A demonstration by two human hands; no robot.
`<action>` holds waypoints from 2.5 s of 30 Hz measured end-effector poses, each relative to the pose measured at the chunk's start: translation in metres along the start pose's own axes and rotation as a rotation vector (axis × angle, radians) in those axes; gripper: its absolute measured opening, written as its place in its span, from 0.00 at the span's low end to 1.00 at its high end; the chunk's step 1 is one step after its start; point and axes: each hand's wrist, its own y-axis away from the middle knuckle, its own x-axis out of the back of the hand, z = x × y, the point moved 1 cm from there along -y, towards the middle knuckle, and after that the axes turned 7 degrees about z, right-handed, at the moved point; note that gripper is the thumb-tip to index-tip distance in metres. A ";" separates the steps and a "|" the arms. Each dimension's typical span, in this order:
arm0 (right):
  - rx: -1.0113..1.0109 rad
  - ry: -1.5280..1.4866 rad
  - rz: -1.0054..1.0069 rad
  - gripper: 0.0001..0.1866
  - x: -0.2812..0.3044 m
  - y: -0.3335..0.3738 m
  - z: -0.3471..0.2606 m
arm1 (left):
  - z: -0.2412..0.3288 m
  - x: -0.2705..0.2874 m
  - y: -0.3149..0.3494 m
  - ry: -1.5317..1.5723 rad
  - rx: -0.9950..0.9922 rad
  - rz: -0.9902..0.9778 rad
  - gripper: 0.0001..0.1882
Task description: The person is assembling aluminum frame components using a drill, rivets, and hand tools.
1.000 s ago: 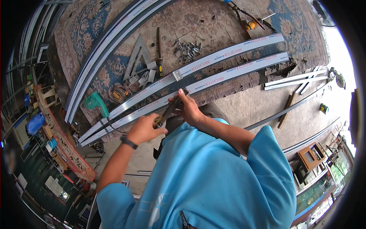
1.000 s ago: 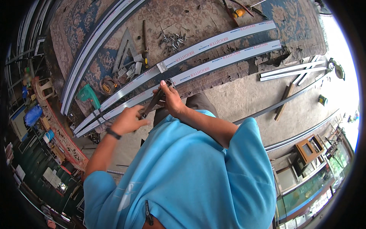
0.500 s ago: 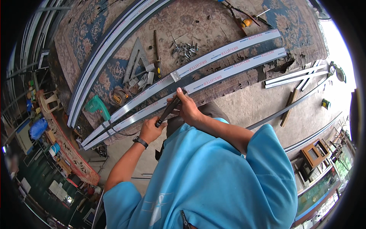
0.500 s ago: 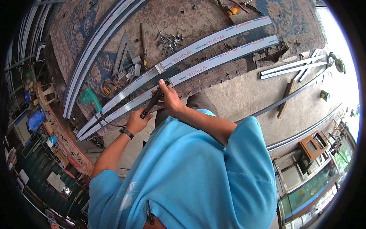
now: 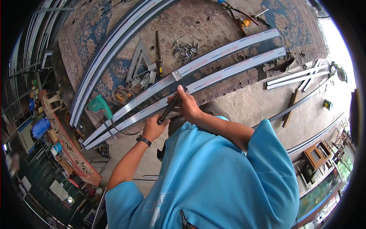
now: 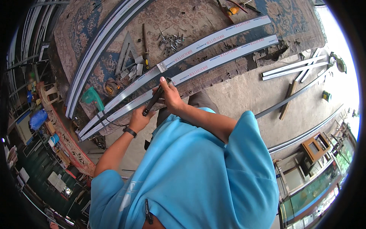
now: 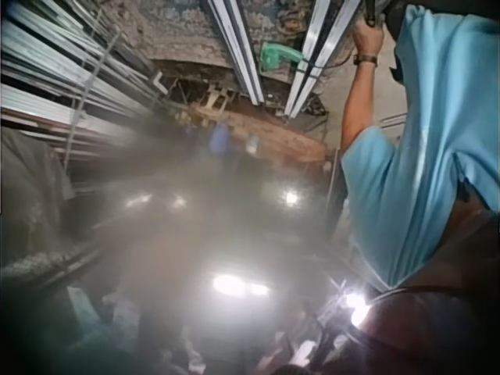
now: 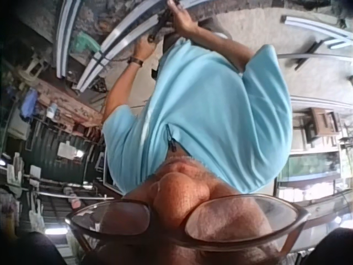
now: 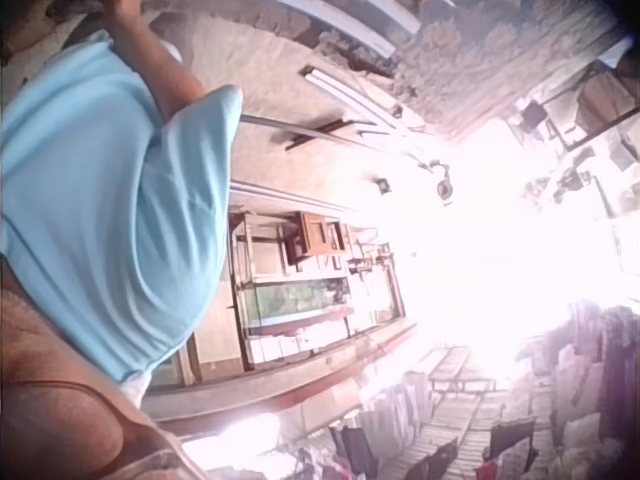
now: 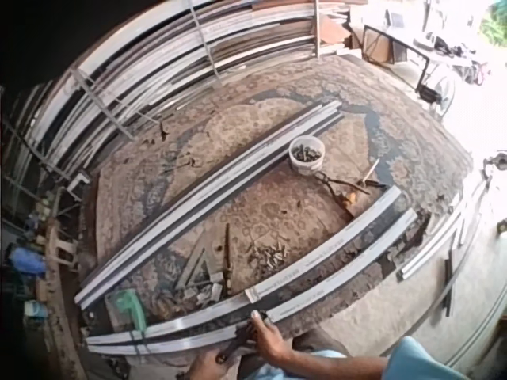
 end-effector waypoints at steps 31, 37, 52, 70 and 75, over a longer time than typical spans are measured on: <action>1.264 1.795 -0.475 0.35 0.045 -0.036 -0.085 | -0.014 0.111 -0.119 -0.442 -0.065 0.467 0.21; 1.282 1.822 -0.572 0.35 0.048 -0.048 -0.090 | -0.026 0.061 -0.116 -0.342 -0.343 0.968 0.16; 1.231 1.845 -0.636 0.35 0.040 -0.051 -0.098 | 0.043 -0.116 -0.043 0.767 -0.056 0.516 0.11; 1.223 1.846 -0.676 0.33 0.041 -0.053 -0.100 | 0.036 -0.139 -0.041 0.800 0.000 0.459 0.10; 1.227 1.820 -0.651 0.34 0.041 -0.052 -0.099 | 0.035 -0.140 -0.040 0.966 0.083 0.506 0.12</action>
